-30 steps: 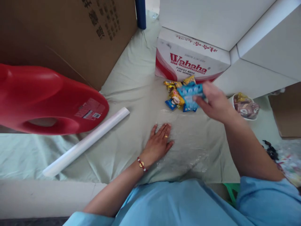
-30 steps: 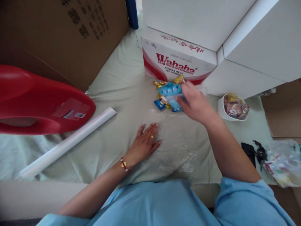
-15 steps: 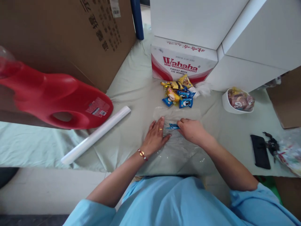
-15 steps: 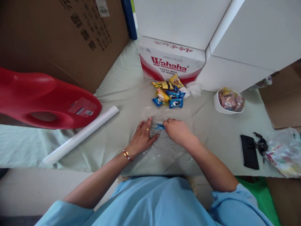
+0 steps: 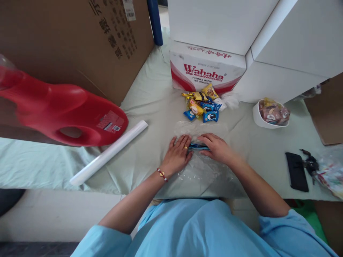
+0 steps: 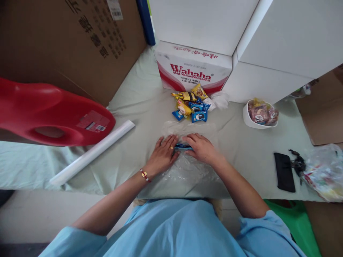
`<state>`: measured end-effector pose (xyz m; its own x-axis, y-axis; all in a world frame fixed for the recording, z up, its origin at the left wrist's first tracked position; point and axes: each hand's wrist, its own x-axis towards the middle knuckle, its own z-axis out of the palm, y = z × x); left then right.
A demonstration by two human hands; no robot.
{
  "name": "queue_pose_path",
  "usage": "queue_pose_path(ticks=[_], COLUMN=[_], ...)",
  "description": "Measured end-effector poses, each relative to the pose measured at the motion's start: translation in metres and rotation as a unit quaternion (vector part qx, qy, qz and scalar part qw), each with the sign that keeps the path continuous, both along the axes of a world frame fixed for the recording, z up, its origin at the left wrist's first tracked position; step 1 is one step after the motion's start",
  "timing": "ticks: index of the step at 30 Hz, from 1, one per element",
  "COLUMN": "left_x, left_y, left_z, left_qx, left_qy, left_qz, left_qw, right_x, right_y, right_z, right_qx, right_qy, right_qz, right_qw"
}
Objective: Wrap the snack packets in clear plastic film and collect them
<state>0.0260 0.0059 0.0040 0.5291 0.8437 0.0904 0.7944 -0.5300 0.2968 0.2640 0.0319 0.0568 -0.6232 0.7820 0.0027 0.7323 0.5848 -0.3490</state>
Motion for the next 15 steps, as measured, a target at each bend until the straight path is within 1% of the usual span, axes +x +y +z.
queue_pose_path(ticks=[4,6,8,11,13,15], left_x=[0.002,0.002,0.003,0.002,0.001,0.0], left_y=[0.0,0.001,0.001,0.001,0.002,0.002], left_z=[0.0,0.0,0.0,-0.001,-0.001,-0.001], left_qx=[-0.001,-0.002,-0.004,-0.007,-0.006,-0.005], left_qy=[-0.001,0.0,0.004,0.007,0.008,0.009], left_qz=[-0.001,0.001,0.0,-0.001,-0.002,-0.002], left_qw=[1.0,1.0,1.0,1.0,1.0,1.0], right_x=[-0.006,-0.006,0.0,0.013,0.017,0.015], right_y=[0.001,0.004,0.008,0.012,0.013,0.014], right_z=[-0.004,-0.001,0.002,0.008,0.01,0.008], right_qx=[-0.027,-0.045,-0.068,-0.151,-0.208,-0.237], right_qy=[-0.012,-0.013,0.016,0.052,0.049,0.047], right_qz=[0.02,0.002,-0.034,-0.05,-0.038,-0.02], right_qw=[0.999,0.999,0.997,0.986,0.976,0.97])
